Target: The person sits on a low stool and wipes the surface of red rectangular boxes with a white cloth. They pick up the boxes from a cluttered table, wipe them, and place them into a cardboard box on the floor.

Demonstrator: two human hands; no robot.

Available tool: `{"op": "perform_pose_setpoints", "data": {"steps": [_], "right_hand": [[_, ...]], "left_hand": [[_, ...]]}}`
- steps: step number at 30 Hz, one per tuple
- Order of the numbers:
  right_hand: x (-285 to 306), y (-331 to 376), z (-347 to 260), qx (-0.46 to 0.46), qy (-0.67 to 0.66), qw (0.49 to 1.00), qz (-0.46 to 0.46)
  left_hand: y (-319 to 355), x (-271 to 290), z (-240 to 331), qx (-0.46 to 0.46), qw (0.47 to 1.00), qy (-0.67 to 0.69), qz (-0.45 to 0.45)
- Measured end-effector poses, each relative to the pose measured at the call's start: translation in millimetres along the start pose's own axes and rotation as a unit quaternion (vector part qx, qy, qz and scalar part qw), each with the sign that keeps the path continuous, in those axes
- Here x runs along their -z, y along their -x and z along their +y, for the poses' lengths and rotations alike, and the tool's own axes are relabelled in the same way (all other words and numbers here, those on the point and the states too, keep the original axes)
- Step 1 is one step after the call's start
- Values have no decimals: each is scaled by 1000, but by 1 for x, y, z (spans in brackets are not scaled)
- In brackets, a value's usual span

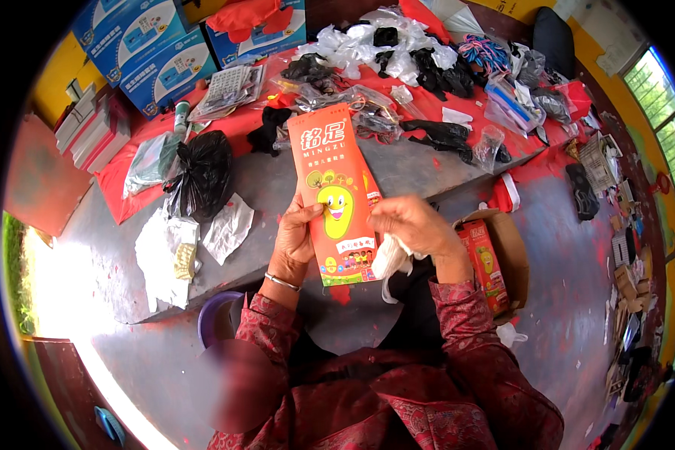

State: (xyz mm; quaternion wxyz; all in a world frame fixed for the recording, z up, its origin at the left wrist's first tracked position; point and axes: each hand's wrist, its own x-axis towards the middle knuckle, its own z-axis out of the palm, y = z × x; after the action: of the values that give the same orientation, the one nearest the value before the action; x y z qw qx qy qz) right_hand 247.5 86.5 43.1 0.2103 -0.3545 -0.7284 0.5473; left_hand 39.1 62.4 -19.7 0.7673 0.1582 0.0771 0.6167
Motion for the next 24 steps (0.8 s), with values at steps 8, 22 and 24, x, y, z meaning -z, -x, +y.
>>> {"op": "perform_pose_setpoints", "data": {"steps": [8,22,24], "right_hand": [[10,-51,-30,292,112,879,360],[13,-8,2,209,-42,954,212],[32,-14,-10,258,-6,889,379]], "left_hand": [[-9,-7,-19,61,990,-130,17],[-9,-9,-18,63,989,-135,14],[-8,-15,-18,82,986,-141,24]]}}
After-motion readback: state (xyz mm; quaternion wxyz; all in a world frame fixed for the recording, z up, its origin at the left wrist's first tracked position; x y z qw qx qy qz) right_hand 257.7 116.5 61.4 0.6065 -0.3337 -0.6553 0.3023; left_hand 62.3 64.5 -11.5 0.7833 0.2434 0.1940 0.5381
